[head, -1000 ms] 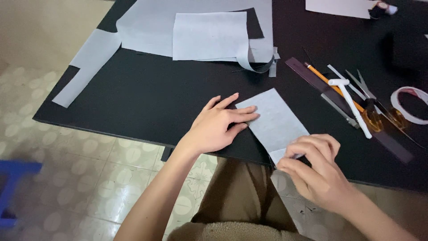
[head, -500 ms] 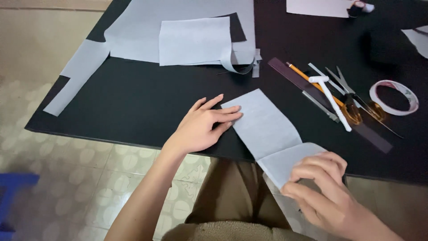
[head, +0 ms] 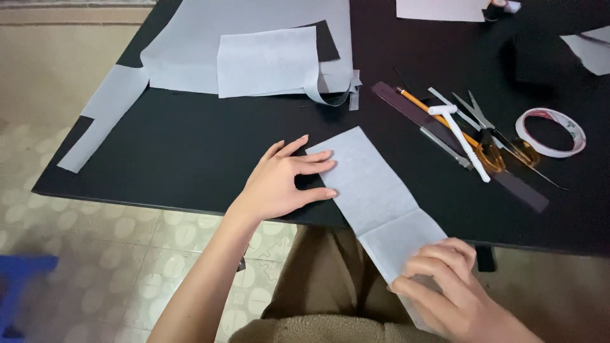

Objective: Preparing leather pieces by folding and then using a multi-prong punch and mallet to create stitching holes.

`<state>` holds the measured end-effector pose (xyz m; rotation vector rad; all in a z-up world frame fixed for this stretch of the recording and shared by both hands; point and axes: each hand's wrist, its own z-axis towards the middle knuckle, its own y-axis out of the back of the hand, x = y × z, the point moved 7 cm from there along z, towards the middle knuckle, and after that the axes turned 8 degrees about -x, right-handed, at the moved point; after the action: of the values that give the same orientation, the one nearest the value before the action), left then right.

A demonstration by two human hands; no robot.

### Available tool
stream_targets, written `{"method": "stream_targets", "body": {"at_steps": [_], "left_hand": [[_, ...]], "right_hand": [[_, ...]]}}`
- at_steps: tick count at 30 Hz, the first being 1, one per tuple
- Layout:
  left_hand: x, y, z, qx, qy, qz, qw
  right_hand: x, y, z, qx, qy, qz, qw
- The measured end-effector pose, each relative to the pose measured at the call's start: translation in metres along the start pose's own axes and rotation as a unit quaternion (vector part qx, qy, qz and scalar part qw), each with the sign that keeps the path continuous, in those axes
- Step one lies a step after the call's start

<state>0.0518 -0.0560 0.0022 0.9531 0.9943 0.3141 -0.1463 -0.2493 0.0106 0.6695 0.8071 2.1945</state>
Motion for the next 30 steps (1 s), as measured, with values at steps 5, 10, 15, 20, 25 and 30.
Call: {"method": "stream_targets", "body": {"at_steps": [5,10,15,20,25,30], "left_hand": [[0.001,-0.001,0.002,0.004,-0.005,0.006,1.0],[0.0,0.0,0.0,0.003,0.003,-0.002,1.0],[0.003,-0.002,0.001,-0.002,-0.012,0.002,1.0],[0.002,-0.002,0.003,-0.015,-0.01,0.0,1.0],[0.005,-0.006,0.006,-0.041,-0.004,0.02,0.999],[0.011,-0.012,0.01,-0.062,0.011,0.053,0.997]], "right_hand": [[0.001,-0.005,-0.002,-0.036,0.046,0.0,0.998],[-0.001,-0.008,-0.012,-0.039,0.042,-0.016,0.998],[0.007,0.0,0.0,-0.04,0.036,0.004,0.999],[0.006,0.002,-0.006,-0.038,0.046,0.005,0.998],[-0.003,0.001,-0.016,-0.047,0.022,-0.011,0.999],[-0.001,0.001,-0.014,-0.047,0.032,-0.016,0.998]]}}
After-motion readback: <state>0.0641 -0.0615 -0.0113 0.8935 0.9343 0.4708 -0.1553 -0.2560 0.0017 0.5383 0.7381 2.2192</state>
